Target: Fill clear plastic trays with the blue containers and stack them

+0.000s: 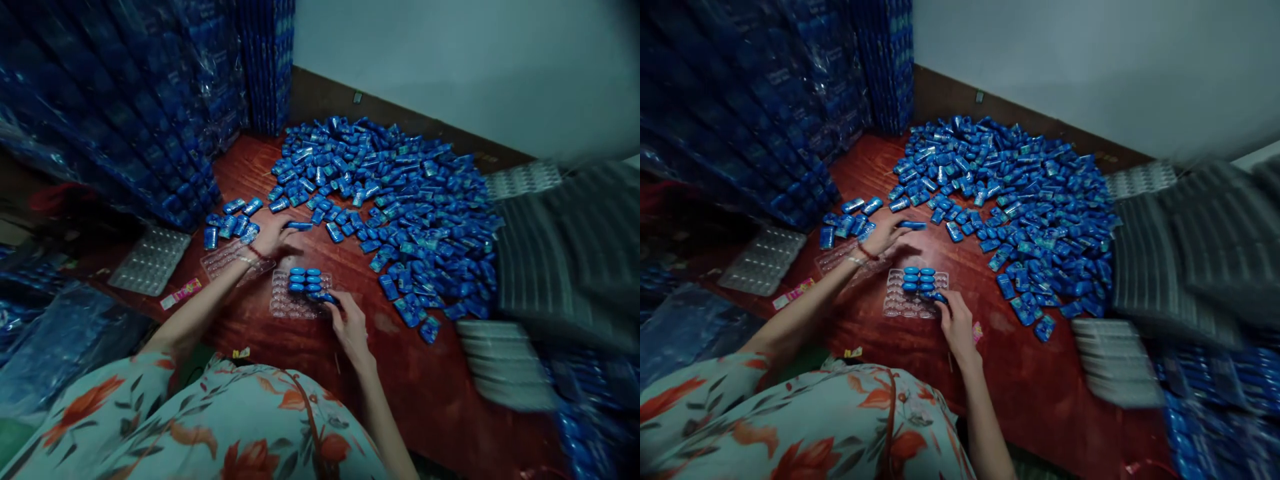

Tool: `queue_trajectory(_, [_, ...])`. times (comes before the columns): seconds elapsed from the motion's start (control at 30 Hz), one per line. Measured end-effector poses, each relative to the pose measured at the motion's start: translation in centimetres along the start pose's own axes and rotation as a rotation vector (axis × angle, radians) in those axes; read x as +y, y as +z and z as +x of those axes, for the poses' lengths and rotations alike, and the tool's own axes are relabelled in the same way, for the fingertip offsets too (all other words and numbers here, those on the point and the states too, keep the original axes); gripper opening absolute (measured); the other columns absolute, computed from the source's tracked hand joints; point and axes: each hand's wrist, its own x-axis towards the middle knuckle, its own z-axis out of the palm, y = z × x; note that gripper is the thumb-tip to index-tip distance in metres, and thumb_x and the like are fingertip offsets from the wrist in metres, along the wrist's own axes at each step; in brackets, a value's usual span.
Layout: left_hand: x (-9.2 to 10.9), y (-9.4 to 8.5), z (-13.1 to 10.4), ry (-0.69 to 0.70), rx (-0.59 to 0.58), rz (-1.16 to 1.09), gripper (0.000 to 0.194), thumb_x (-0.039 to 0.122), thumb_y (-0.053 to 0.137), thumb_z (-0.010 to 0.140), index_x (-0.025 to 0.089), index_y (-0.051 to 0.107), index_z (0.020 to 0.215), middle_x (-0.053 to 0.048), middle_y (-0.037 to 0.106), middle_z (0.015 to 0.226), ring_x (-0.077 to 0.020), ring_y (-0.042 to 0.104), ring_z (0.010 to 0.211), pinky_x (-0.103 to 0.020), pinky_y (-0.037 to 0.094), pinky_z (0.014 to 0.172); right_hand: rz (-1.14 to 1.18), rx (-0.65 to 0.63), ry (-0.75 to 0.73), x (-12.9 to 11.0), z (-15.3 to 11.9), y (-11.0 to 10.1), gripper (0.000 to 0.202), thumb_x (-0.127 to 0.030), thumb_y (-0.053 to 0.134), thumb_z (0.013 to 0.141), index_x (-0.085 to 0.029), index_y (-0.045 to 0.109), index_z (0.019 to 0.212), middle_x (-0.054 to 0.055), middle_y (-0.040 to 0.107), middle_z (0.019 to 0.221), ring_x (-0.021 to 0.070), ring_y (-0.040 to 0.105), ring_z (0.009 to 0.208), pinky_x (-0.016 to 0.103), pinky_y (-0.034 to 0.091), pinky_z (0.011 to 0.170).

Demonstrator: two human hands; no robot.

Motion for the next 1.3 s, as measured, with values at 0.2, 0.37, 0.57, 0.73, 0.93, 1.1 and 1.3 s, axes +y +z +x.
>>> queue_trajectory(0.2, [1.9, -4.0, -12.2, -0.13, 0.02, 0.018, 0.024, 0.037, 0.049, 0.087, 0.018, 0.058, 0.097, -0.005, 0.062, 0.09, -0.0174, 0.058, 0.081, -0.027, 0.047, 0.07, -0.209, -0.23, -0.161, 0.6, -0.2, 0.3, 0.04, -0.008, 0.037, 0.086, -0.022, 0.053, 0.12, 0.009, 0.059, 0.111, 0.0203, 0.055, 0.105, 0.038, 0.046, 0.091])
queue_trajectory(0.37, [4.0, -0.8, -16.4, -0.11, -0.054, -0.015, 0.015, 0.03, 0.049, 0.088, 0.019, 0.057, 0.095, -0.005, 0.06, 0.088, -0.0175, 0.056, 0.082, -0.03, 0.048, 0.075, -0.416, -0.454, -0.215, -1.3, 0.8, 0.2, 0.039, -0.002, 0.037, 0.082, -0.02, 0.057, 0.111, 0.009, 0.058, 0.102, 0.0188, 0.056, 0.092, 0.032, 0.049, 0.079])
queue_trajectory(0.57, [4.0, 3.1, -15.1, 0.013, -0.124, 0.192, 0.031, 0.01, 0.039, 0.087, 0.02, 0.052, 0.113, -0.009, 0.056, 0.107, -0.0206, 0.053, 0.099, -0.036, 0.047, 0.086, -0.516, -0.467, -0.178, -3.2, 0.9, 0.5, 0.034, -0.003, 0.04, 0.083, -0.022, 0.056, 0.106, 0.007, 0.057, 0.103, 0.017, 0.057, 0.084, 0.027, 0.046, 0.071])
queue_trajectory(0.73, [4.6, 3.5, -14.0, 0.135, -0.316, 0.428, 0.029, 0.006, 0.041, 0.084, 0.017, 0.055, 0.108, -0.01, 0.058, 0.103, -0.0221, 0.052, 0.095, -0.036, 0.049, 0.082, -0.574, -0.412, -0.191, -3.7, 0.3, 1.1, 0.031, -0.002, 0.041, 0.084, -0.021, 0.057, 0.103, 0.008, 0.058, 0.098, 0.0181, 0.058, 0.084, 0.028, 0.046, 0.071])
queue_trajectory(0.93, [5.7, 5.4, -12.9, 0.183, -0.444, 0.685, 0.025, 0.002, 0.04, 0.08, 0.014, 0.059, 0.092, -0.013, 0.06, 0.092, -0.0233, 0.056, 0.087, -0.031, 0.052, 0.066, -0.655, -0.329, -0.228, -3.8, -0.1, 3.4, 0.029, -0.005, 0.045, 0.084, -0.02, 0.056, 0.105, 0.008, 0.059, 0.097, 0.0205, 0.059, 0.088, 0.032, 0.049, 0.075])
queue_trajectory(1.1, [3.8, 5.9, -13.9, 0.248, -0.256, 0.524, 0.036, 0.005, 0.036, 0.084, 0.018, 0.049, 0.114, -0.012, 0.058, 0.107, -0.0201, 0.058, 0.095, -0.032, 0.052, 0.078, -0.651, -0.197, -0.19, -2.7, -0.3, 3.2, 0.026, -0.011, 0.046, 0.087, -0.02, 0.055, 0.11, 0.008, 0.062, 0.096, 0.0195, 0.06, 0.087, 0.031, 0.05, 0.075])
queue_trajectory(1.3, [3.4, 3.9, -10.2, 0.149, 0.027, 0.224, 0.023, 0.03, 0.043, 0.09, 0.019, 0.052, 0.107, -0.011, 0.058, 0.103, -0.0214, 0.058, 0.094, -0.035, 0.05, 0.081, -0.388, 0.043, -0.102, -0.8, 1.8, 0.0, 0.027, -0.031, 0.038, 0.094, -0.021, 0.061, 0.102, 0.006, 0.065, 0.089, 0.0161, 0.062, 0.08, 0.025, 0.047, 0.072])
